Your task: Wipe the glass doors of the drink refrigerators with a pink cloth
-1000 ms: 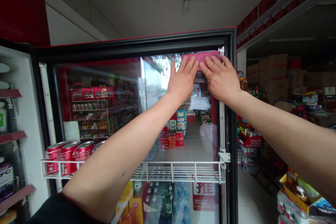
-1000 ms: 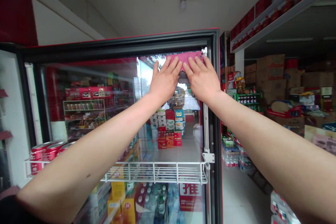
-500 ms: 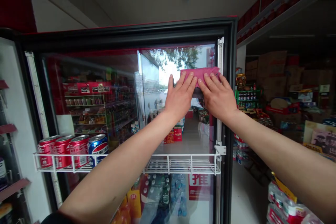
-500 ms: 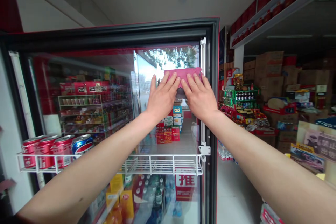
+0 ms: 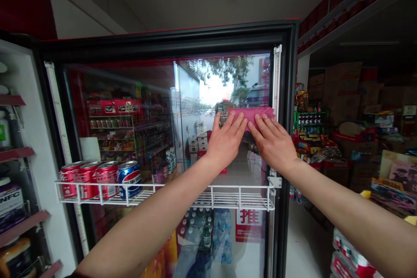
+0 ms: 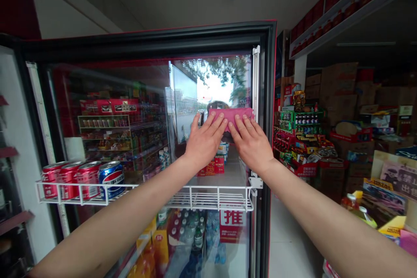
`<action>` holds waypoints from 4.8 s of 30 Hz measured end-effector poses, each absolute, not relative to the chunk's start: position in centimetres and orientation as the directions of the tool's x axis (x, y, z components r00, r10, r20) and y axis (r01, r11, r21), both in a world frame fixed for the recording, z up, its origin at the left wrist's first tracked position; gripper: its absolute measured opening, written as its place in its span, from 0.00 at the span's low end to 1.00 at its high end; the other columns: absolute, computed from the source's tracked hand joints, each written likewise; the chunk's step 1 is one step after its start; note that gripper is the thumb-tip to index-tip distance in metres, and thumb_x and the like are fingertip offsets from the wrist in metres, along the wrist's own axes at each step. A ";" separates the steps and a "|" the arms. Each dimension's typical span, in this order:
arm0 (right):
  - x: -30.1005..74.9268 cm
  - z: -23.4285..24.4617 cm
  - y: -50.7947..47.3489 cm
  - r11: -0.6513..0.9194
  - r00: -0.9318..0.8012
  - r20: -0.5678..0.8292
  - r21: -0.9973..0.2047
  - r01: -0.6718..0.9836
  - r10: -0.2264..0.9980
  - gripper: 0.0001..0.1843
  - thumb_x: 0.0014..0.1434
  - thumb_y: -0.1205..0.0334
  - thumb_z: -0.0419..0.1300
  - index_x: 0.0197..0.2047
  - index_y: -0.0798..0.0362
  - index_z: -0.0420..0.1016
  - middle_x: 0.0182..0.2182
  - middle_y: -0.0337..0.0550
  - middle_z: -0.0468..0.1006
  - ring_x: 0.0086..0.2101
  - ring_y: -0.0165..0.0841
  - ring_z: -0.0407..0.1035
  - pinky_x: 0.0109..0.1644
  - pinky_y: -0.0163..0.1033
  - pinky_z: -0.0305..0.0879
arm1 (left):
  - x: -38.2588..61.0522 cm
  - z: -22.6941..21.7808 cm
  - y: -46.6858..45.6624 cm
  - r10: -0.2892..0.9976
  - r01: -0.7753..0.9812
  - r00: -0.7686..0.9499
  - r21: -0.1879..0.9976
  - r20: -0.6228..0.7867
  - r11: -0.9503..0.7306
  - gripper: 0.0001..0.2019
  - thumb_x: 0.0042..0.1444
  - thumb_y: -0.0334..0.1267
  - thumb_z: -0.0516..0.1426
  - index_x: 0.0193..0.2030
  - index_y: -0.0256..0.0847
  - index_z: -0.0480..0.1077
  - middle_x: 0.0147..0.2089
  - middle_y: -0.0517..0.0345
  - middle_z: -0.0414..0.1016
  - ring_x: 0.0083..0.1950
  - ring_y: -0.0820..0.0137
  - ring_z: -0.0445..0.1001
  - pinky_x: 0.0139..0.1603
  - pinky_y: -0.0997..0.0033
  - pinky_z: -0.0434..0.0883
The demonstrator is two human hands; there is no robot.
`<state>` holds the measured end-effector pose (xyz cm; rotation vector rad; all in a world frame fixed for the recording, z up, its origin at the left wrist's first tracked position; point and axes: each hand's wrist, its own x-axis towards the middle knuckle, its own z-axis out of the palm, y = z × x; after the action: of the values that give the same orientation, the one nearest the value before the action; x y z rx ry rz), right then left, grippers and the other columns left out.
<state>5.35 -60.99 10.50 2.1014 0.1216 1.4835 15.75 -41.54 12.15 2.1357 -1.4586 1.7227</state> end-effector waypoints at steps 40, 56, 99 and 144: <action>10.4 29.7 -52.4 -0.779 0.348 0.810 0.568 -0.267 0.472 0.32 0.72 0.69 0.51 0.76 0.66 0.66 0.74 0.66 0.69 0.74 0.54 0.61 0.77 0.68 0.56 | 20.2 29.9 -33.2 -0.609 -0.583 -0.137 -0.561 0.781 -0.588 0.30 0.73 0.25 0.44 0.81 0.27 0.58 0.83 0.37 0.59 0.86 0.52 0.53 0.85 0.42 0.52; 12.0 18.5 -52.5 -0.871 0.292 0.880 0.442 -0.213 0.375 0.39 0.72 0.71 0.53 0.83 0.57 0.55 0.77 0.59 0.62 0.77 0.54 0.54 0.79 0.69 0.59 | 21.4 20.6 -33.0 -0.639 -0.647 -0.092 -0.534 0.764 -0.544 0.30 0.75 0.28 0.43 0.82 0.30 0.57 0.85 0.42 0.55 0.86 0.52 0.54 0.85 0.35 0.52; 12.1 10.1 -46.4 -0.738 0.469 0.749 0.624 -0.259 0.468 0.33 0.69 0.66 0.61 0.75 0.66 0.70 0.77 0.66 0.64 0.76 0.61 0.56 0.78 0.71 0.54 | 24.0 11.6 -26.7 -0.693 -0.480 -0.168 -0.673 0.701 -0.564 0.26 0.77 0.32 0.50 0.78 0.35 0.66 0.80 0.44 0.68 0.80 0.53 0.67 0.78 0.38 0.68; 19.5 11.3 -40.5 -0.831 0.363 0.785 0.554 -0.047 0.502 0.40 0.70 0.73 0.55 0.82 0.63 0.54 0.79 0.62 0.59 0.80 0.53 0.45 0.81 0.68 0.52 | 28.0 11.6 -20.9 -0.549 -0.604 -0.048 -0.462 0.834 -0.649 0.27 0.77 0.38 0.52 0.78 0.33 0.66 0.79 0.38 0.66 0.82 0.47 0.63 0.82 0.27 0.54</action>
<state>19.50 -40.49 11.33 2.1386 0.3936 1.4836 28.04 -20.93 11.59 2.1345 -1.2943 1.8297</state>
